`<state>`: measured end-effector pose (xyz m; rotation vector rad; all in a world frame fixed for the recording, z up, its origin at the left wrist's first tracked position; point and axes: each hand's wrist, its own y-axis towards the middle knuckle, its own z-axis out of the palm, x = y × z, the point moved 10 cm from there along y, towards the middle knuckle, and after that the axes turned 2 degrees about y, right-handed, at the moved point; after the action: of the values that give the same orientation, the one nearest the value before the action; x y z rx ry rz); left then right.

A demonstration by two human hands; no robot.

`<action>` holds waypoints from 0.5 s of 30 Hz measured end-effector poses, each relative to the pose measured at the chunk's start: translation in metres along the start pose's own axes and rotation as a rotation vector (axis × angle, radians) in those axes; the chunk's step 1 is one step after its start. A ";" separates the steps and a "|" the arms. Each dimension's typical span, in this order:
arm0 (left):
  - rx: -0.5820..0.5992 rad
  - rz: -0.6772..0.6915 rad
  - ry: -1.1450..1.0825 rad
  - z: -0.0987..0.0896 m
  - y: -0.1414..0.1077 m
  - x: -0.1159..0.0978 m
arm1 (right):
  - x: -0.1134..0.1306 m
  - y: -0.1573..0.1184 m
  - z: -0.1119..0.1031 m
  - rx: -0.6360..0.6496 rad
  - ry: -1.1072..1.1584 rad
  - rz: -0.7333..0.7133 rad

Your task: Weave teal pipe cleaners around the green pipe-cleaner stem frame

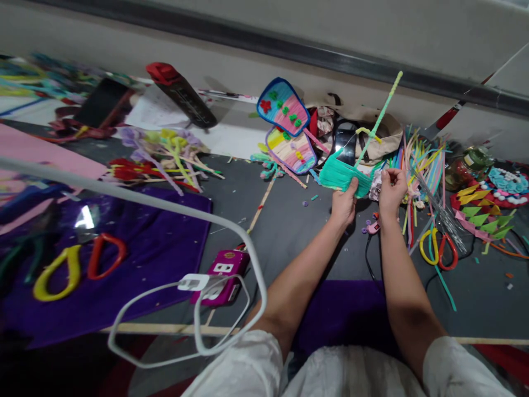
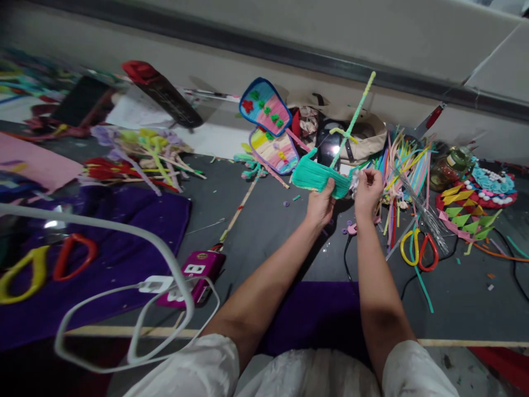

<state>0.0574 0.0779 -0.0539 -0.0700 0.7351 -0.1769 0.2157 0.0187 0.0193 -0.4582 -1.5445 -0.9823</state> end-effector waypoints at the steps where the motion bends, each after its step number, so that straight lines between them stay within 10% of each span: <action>1: -0.010 0.029 0.009 -0.002 0.001 -0.002 | 0.008 -0.001 -0.001 0.008 -0.075 -0.061; 8: -0.040 0.144 0.188 -0.003 -0.005 -0.013 | 0.035 -0.011 0.009 0.111 -0.407 -0.293; 15: 0.011 0.138 0.222 0.003 -0.009 -0.016 | 0.027 -0.004 0.007 0.112 -0.355 -0.204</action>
<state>0.0472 0.0718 -0.0399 0.0115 0.9572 -0.0573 0.2020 0.0161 0.0439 -0.4175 -1.9868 -1.0000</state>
